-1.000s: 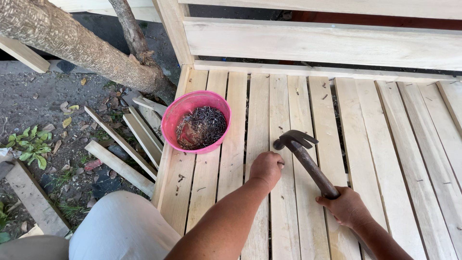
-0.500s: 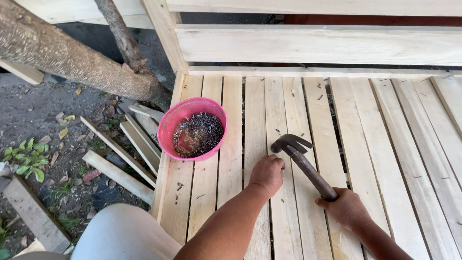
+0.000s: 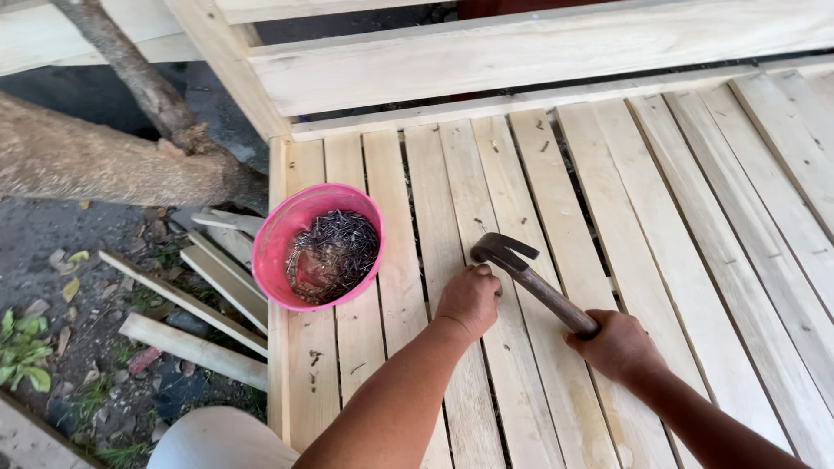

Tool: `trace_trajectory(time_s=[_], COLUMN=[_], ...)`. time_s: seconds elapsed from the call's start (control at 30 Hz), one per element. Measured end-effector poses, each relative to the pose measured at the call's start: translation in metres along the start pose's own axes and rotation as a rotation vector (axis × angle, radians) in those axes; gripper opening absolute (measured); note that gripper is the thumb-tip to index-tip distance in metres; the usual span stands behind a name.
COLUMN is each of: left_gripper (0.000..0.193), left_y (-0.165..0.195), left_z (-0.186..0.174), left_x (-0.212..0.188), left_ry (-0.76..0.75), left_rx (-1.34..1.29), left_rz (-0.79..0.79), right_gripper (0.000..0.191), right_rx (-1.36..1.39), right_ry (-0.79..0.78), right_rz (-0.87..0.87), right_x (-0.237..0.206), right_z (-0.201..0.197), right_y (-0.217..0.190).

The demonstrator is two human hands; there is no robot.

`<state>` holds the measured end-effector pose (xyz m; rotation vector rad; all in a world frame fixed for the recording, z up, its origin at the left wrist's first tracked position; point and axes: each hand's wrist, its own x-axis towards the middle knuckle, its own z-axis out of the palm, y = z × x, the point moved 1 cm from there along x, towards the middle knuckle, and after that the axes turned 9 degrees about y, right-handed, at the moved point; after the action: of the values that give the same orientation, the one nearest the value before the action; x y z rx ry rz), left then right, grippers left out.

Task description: The person repeatedly picks nails from a pink bowl and hammers them into a wooden slatted surface. They work along the planks, securing them to the underlying frame using a hammer.

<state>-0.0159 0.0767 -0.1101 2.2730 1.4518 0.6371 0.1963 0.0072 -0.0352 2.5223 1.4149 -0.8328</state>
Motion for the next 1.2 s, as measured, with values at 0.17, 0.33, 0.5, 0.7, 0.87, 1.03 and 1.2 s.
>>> trace_trajectory(time_s=[0.17, 0.33, 0.5, 0.7, 0.87, 1.03, 1.2], left_gripper=[0.006, 0.002, 0.002, 0.003, 0.006, 0.006, 0.007], left_y=[-0.002, -0.004, -0.002, -0.004, -0.013, -0.015, -0.024], left_z=[-0.002, -0.007, -0.011, -0.001, -0.002, -0.005, -0.006], left_x=[0.003, -0.002, -0.007, -0.005, -0.014, -0.02, -0.016], left_ry=[-0.052, 0.068, 0.031, -0.048, -0.096, -0.124, -0.095], left_rx=[0.034, -0.062, -0.097, -0.039, -0.11, -0.18, -0.309], left_rz=[0.017, 0.052, -0.006, 0.048, 0.115, -0.022, -0.124], right_gripper=[0.033, 0.026, 0.025, 0.028, 0.03, 0.033, 0.023], right_rx=[0.009, -0.029, -0.008, -0.051, -0.131, -0.141, -0.061], right_ry=[0.046, 0.144, 0.156, 0.243, 0.213, 0.082, 0.051], right_rz=[0.004, -0.109, -0.084, -0.109, -0.104, -0.024, -0.017], right_x=[-0.016, -0.017, -0.015, -0.013, -0.022, -0.027, -0.025], right_z=[-0.008, -0.006, -0.002, 0.014, 0.016, 0.008, 0.003], right_y=[-0.012, -0.03, -0.028, -0.018, -0.022, -0.031, -0.028])
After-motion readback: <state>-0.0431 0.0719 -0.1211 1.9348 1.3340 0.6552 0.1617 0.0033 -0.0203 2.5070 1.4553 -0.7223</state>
